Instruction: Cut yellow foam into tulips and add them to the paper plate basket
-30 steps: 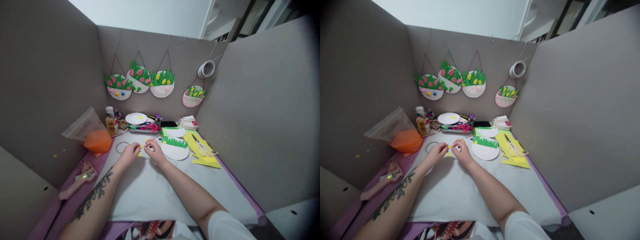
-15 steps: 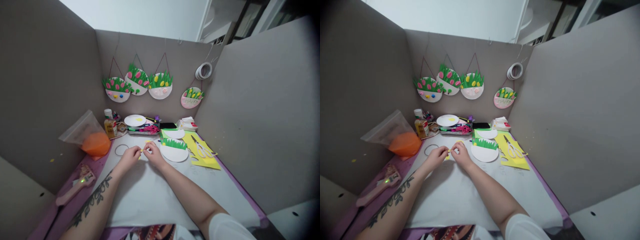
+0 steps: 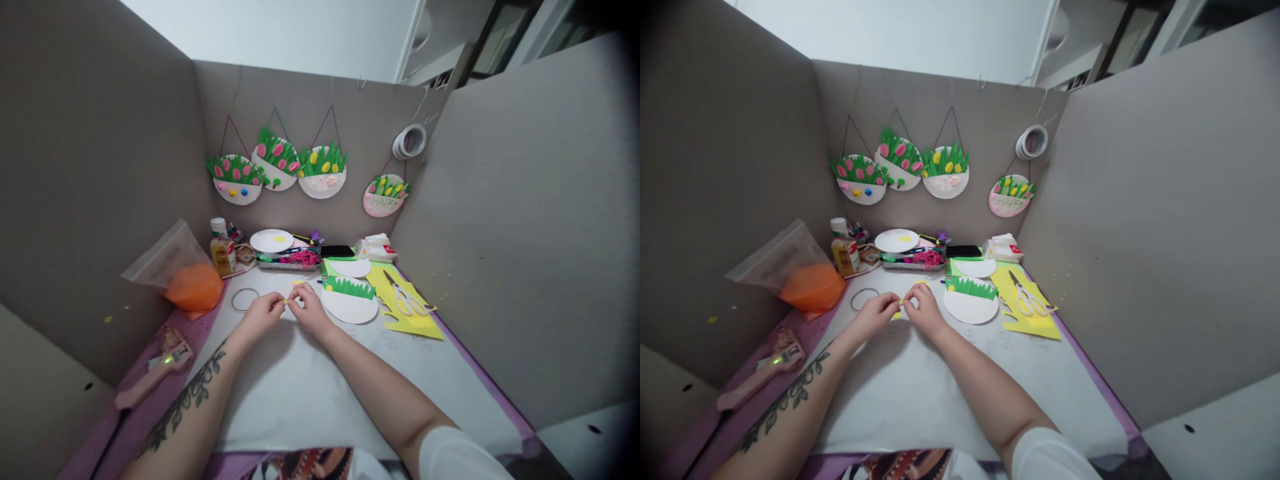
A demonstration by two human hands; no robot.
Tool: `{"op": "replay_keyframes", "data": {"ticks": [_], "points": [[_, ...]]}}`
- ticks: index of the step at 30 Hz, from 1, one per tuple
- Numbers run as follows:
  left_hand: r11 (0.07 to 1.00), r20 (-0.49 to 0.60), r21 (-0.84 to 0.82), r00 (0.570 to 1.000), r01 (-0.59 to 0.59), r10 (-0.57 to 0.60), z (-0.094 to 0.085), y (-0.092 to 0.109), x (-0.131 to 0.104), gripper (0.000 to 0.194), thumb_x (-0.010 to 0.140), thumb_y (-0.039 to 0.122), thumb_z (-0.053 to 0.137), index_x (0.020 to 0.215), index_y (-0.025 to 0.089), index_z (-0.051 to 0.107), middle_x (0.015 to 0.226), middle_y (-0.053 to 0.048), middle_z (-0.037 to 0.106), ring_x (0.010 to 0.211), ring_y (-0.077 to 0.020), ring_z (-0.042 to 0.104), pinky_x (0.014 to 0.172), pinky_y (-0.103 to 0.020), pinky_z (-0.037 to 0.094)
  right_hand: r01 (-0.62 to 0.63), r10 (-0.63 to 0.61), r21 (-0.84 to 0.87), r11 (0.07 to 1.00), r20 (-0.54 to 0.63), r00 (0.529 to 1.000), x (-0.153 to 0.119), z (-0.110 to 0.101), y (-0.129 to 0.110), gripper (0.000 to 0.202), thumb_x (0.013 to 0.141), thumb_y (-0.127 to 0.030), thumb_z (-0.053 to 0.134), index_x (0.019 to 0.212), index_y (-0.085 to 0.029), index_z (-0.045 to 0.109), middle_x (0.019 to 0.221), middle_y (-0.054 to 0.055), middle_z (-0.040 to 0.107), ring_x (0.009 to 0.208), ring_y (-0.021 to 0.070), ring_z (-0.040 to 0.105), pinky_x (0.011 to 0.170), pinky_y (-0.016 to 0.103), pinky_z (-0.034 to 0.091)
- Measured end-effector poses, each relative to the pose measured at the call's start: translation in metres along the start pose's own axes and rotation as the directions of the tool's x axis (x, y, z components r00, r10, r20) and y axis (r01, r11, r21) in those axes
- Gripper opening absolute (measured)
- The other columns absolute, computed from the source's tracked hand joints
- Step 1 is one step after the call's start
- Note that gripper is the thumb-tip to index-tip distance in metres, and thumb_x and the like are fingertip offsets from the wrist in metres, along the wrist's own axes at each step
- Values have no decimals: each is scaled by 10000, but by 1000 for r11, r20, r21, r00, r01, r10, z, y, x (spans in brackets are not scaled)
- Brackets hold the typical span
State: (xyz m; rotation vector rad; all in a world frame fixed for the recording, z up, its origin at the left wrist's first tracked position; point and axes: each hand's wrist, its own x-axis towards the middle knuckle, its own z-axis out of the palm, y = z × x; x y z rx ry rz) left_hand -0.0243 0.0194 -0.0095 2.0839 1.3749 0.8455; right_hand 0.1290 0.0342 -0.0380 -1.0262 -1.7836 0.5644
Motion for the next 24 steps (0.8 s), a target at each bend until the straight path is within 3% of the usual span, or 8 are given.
{"op": "replay_keyframes", "data": {"ticks": [7,11,16,21,24], "points": [[998,-29,68,1000,-9,11,5,-5,-1,228,797,321,421,697,176,565,623,6,594,575,-127,499,541,-231,318,55,-55,-68,996,-4,998,-1,1,-1,70,728,-125,564,703,-190,571,884,28,508,962,169,465,892,323,349],[993,-33,112,999,-34,38,5,-7,0,216,795,296,420,687,174,562,621,-1,593,577,-129,496,541,-232,304,-25,24,-15,1000,-23,999,0,3,2,49,715,-150,582,684,-187,590,863,28,521,949,168,486,846,311,384],[993,-48,118,998,-28,34,3,-8,0,215,789,293,421,702,171,575,615,-2,588,574,-131,491,543,-233,305,-126,129,86,988,-26,991,0,10,7,30,710,-199,577,709,-187,604,901,45,566,908,171,523,635,242,426],[997,-87,76,996,9,-2,2,-8,1,192,775,280,431,710,171,575,628,-1,596,590,-134,510,560,-228,330,-252,263,207,945,-28,964,0,9,15,267,727,-218,544,992,-191,568,997,59,593,792,141,550,678,275,450],[999,-100,43,995,9,-5,2,-8,1,203,778,294,429,712,170,575,621,1,590,593,-135,511,562,-227,336,-222,226,233,947,10,974,1,6,13,211,752,-255,532,946,-186,577,995,54,589,802,141,543,658,260,440]]}}
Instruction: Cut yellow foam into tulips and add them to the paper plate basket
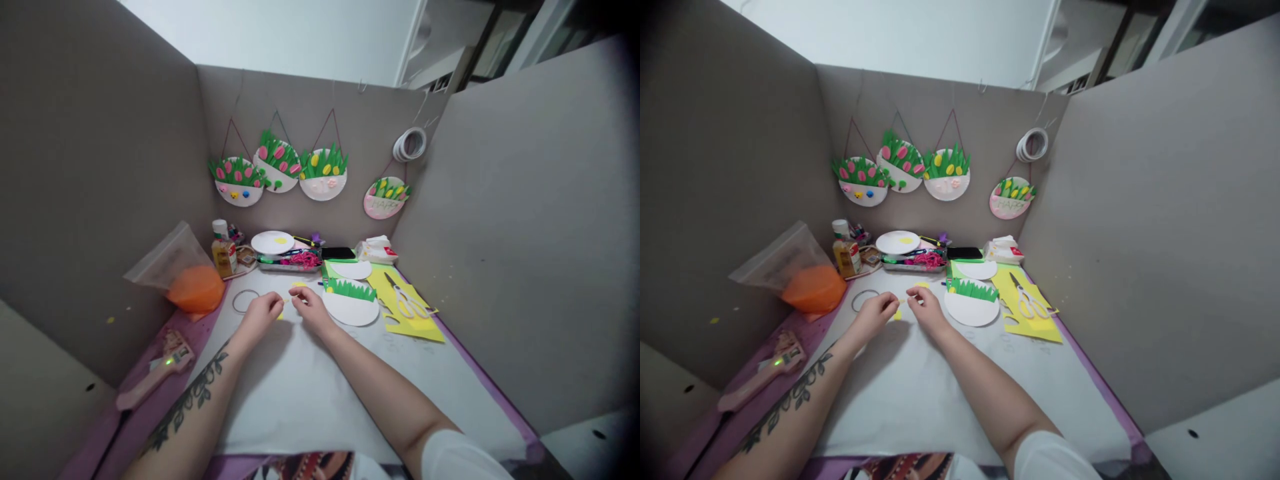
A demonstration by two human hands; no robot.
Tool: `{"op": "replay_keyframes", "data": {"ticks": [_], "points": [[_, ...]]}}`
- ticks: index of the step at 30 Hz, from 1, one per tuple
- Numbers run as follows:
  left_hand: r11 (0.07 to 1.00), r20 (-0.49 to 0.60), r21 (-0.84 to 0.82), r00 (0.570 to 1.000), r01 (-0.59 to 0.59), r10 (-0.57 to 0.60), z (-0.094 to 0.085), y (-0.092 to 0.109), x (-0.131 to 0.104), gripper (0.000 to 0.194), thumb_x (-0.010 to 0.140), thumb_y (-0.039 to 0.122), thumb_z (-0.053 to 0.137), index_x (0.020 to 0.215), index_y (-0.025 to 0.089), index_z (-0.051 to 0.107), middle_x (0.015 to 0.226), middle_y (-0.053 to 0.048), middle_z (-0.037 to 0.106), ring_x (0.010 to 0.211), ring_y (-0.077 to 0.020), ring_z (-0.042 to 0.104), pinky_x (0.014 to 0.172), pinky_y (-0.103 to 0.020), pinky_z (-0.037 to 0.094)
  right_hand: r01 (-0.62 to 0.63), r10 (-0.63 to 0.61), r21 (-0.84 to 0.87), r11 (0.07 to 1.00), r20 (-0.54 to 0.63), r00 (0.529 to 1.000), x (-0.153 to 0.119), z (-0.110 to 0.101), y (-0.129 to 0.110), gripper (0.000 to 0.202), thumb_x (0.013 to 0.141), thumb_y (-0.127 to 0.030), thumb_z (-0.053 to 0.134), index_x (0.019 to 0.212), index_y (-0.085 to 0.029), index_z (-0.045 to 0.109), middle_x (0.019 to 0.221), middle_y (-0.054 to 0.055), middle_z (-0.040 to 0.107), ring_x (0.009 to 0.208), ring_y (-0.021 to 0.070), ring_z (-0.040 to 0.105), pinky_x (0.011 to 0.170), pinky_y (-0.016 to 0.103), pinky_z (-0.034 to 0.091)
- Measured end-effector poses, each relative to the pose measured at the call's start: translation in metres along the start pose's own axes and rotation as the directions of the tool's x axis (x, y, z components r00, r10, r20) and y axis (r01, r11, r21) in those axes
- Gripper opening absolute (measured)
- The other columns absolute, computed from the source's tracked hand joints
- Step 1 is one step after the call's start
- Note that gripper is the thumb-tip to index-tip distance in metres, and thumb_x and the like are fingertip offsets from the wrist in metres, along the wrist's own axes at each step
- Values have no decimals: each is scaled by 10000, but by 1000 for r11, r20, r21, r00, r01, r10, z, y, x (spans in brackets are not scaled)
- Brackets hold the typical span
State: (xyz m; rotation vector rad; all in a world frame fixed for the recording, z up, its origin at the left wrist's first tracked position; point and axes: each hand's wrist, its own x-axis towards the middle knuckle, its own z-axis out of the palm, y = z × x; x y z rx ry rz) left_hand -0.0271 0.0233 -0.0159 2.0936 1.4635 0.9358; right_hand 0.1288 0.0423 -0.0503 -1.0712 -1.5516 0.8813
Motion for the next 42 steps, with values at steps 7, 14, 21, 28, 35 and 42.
{"op": "replay_keyframes", "data": {"ticks": [7,14,21,28,35,42], "points": [[999,-7,-28,1000,-30,30,2,1,0,199,777,307,438,697,173,560,598,16,565,572,-124,484,548,-221,329,127,-126,-68,990,18,992,-3,2,-10,137,771,-242,521,650,-178,513,693,-12,496,684,121,482,596,224,391],[998,2,-52,1000,-27,27,2,1,0,171,758,261,433,677,171,553,597,20,559,570,-117,478,549,-214,333,204,-203,-146,968,27,979,-2,-1,-12,149,807,-193,452,667,-188,504,708,-7,502,729,135,485,682,254,397],[998,-43,-60,999,-31,28,-1,2,-1,164,747,243,442,677,168,569,599,21,565,573,-116,487,550,-212,346,254,-287,-239,937,-115,951,-7,0,-13,82,780,-170,499,842,-191,549,869,34,533,751,143,503,702,278,427],[995,-86,6,991,-99,100,-2,1,-1,156,737,212,477,703,162,620,696,-13,615,629,-124,518,600,-223,374,342,-385,-375,862,-44,922,-15,5,-21,97,799,-186,507,790,-211,601,782,26,584,795,165,531,748,304,432],[973,-21,58,974,-222,224,-5,1,-3,151,761,180,458,771,168,608,762,-28,578,701,-136,519,666,-240,393,322,-359,-438,839,-1,933,-13,4,-15,138,806,-177,511,821,-211,643,809,39,606,839,174,535,787,300,409],[955,78,43,954,-292,289,-8,-5,-1,155,773,166,452,785,174,607,813,-40,570,758,-148,525,696,-244,399,322,-327,-391,862,54,943,-13,2,-17,160,817,-166,494,840,-212,646,821,44,589,838,175,530,769,297,408]]}}
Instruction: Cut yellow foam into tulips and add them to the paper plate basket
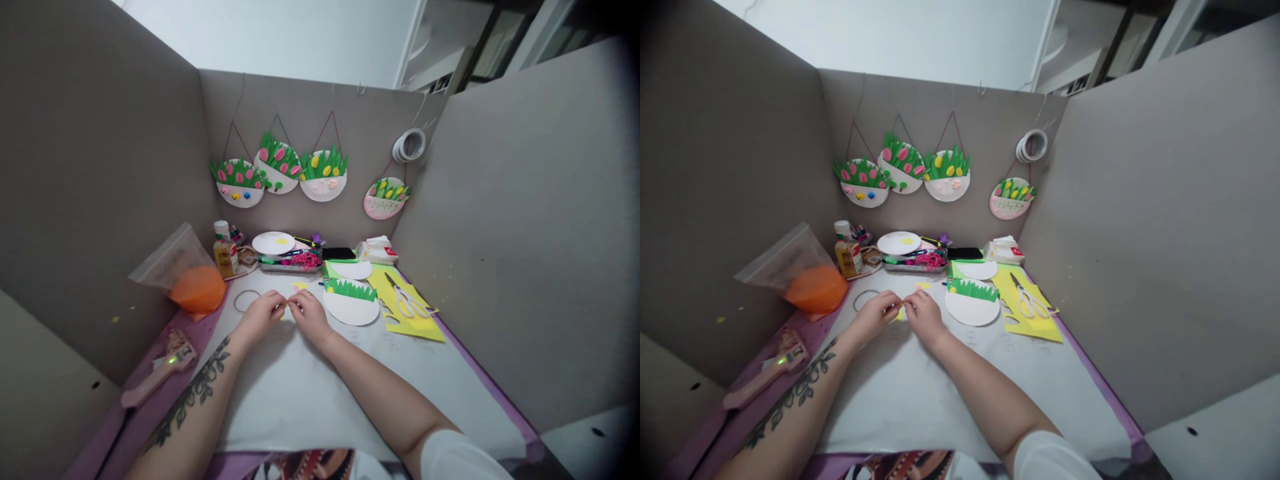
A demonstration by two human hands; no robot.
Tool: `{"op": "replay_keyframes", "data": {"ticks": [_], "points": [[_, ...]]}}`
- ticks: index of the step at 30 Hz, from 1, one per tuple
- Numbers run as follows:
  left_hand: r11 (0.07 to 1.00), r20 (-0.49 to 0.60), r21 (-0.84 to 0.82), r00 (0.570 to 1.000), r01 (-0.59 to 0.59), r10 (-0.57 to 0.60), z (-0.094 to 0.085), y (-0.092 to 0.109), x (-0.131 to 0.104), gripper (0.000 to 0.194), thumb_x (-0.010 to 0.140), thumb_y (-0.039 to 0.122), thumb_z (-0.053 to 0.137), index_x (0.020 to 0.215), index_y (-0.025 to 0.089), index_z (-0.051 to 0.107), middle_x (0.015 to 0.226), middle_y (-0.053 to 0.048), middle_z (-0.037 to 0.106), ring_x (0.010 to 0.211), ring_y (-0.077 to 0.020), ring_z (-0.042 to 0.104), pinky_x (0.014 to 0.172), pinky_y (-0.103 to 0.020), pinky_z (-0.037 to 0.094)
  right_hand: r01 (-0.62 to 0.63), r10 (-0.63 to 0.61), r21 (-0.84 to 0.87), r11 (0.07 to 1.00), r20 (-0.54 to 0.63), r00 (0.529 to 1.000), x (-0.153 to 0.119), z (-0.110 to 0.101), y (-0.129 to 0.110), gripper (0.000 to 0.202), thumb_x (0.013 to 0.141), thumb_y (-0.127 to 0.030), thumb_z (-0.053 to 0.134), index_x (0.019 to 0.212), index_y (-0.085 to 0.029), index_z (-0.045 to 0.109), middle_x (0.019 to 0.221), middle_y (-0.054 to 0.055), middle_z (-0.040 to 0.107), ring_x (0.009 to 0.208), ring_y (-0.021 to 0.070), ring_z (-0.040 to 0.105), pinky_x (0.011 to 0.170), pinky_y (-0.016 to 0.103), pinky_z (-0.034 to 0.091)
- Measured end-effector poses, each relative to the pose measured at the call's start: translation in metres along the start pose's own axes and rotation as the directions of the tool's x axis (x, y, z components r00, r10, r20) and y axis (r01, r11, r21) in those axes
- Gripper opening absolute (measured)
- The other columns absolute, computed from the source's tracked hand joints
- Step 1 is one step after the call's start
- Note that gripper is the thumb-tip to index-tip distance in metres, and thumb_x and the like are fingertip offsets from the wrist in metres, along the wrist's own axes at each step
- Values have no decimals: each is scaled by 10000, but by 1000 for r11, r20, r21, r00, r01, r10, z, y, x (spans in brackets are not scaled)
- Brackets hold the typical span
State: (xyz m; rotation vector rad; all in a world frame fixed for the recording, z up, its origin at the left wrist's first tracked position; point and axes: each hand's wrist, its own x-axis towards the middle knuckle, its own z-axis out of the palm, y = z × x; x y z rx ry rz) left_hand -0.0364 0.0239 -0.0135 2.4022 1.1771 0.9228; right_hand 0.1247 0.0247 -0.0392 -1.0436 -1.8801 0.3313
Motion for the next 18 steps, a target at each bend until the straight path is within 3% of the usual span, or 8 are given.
{"op": "replay_keyframes", "data": {"ticks": [18], "points": [[994,25,-112,1000,-2,5,-2,-6,2,143,769,179,466,773,173,608,779,-38,591,757,-150,527,710,-260,401,-41,35,158,987,42,999,3,-2,4,137,810,-170,504,798,-201,637,768,24,575,768,150,532,712,270,416]]}}
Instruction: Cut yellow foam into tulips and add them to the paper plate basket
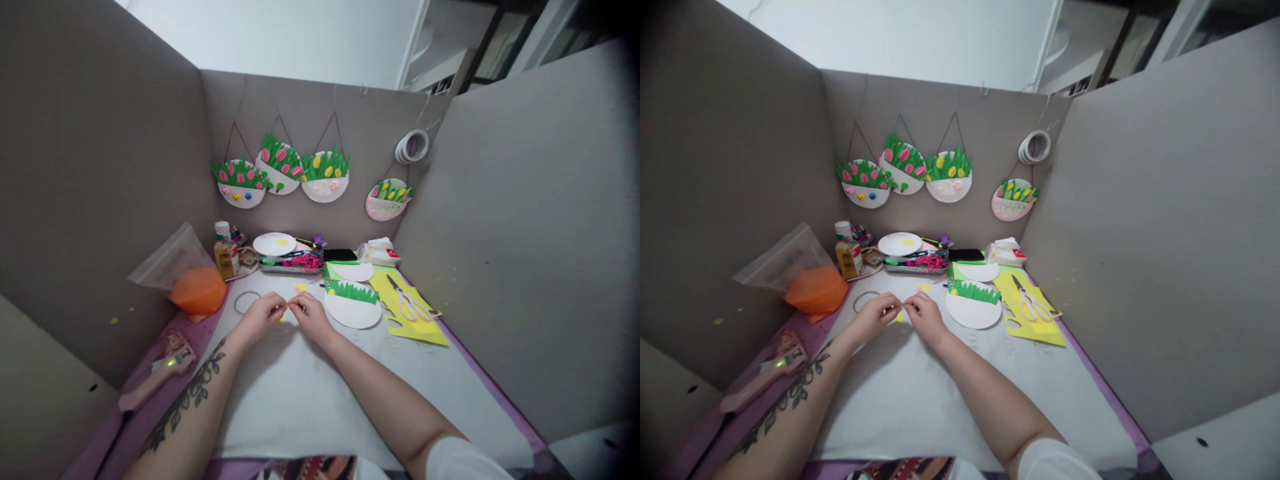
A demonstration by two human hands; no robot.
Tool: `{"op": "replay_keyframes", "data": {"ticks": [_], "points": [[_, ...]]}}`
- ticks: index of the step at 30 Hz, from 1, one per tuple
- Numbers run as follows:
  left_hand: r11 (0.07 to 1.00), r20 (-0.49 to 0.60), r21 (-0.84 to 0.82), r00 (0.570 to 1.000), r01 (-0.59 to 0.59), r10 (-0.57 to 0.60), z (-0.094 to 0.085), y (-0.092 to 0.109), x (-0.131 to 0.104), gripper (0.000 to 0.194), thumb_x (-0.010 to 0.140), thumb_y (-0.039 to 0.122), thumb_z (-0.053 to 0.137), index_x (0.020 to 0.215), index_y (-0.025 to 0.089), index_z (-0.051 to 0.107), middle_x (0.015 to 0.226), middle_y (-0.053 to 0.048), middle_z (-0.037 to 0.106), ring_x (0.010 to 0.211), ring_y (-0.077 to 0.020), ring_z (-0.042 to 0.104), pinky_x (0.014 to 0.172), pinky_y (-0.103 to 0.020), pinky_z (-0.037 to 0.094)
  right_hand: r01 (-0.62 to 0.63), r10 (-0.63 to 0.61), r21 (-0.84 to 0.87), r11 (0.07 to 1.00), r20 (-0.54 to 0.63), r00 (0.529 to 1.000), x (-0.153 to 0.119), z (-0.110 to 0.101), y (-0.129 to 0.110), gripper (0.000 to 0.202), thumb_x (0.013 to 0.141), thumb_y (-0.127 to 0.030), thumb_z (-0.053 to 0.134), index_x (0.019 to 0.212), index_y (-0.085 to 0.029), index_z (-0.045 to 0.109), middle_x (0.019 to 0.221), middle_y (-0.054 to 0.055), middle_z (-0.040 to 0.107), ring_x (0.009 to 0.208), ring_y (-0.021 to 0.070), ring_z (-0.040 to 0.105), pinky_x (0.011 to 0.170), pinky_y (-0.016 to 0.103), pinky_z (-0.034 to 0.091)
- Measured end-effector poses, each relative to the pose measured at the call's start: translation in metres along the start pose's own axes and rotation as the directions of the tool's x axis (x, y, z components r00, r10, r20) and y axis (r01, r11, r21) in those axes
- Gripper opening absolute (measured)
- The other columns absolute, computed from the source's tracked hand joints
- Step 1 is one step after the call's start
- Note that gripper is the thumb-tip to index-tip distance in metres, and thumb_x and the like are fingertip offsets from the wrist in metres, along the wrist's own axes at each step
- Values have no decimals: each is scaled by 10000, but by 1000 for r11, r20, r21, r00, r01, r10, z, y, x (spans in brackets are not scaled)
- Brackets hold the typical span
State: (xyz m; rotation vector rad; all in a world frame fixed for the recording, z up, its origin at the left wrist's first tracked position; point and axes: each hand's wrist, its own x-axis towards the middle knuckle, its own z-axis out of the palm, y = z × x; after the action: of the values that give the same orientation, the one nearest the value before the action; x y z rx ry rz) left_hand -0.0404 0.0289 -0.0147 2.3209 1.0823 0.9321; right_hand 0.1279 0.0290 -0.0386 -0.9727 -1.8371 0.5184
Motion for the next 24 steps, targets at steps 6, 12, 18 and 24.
{"op": "replay_keyframes", "data": {"ticks": [6,12,18,24], "points": [[1000,15,-11,1000,18,-18,-3,2,0,147,769,189,461,779,178,606,790,-44,600,771,-157,527,725,-270,402,-2,2,8,1000,-3,1000,-1,0,-1,127,804,-189,512,807,-206,638,774,24,571,758,151,528,696,269,417],[998,15,-33,999,49,-48,-4,7,1,165,788,243,451,779,175,602,801,-45,608,771,-157,529,726,-267,402,34,-34,-7,999,-10,999,-2,0,-3,144,814,-167,474,806,-206,612,783,28,567,789,160,526,734,281,411],[986,-7,-122,993,116,-118,-6,14,1,189,788,308,462,766,170,590,785,-38,596,744,-150,516,689,-254,395,20,-27,-67,998,-103,994,-1,-1,-2,119,818,-177,434,776,-199,542,768,23,520,763,159,495,721,283,393],[877,-27,-404,955,260,-296,-8,16,1,216,773,372,486,760,164,543,603,32,460,551,-90,408,513,-203,313,-96,83,-61,993,-195,977,7,-15,20,236,824,-250,453,602,-194,514,672,9,504,701,154,490,702,291,386]]}}
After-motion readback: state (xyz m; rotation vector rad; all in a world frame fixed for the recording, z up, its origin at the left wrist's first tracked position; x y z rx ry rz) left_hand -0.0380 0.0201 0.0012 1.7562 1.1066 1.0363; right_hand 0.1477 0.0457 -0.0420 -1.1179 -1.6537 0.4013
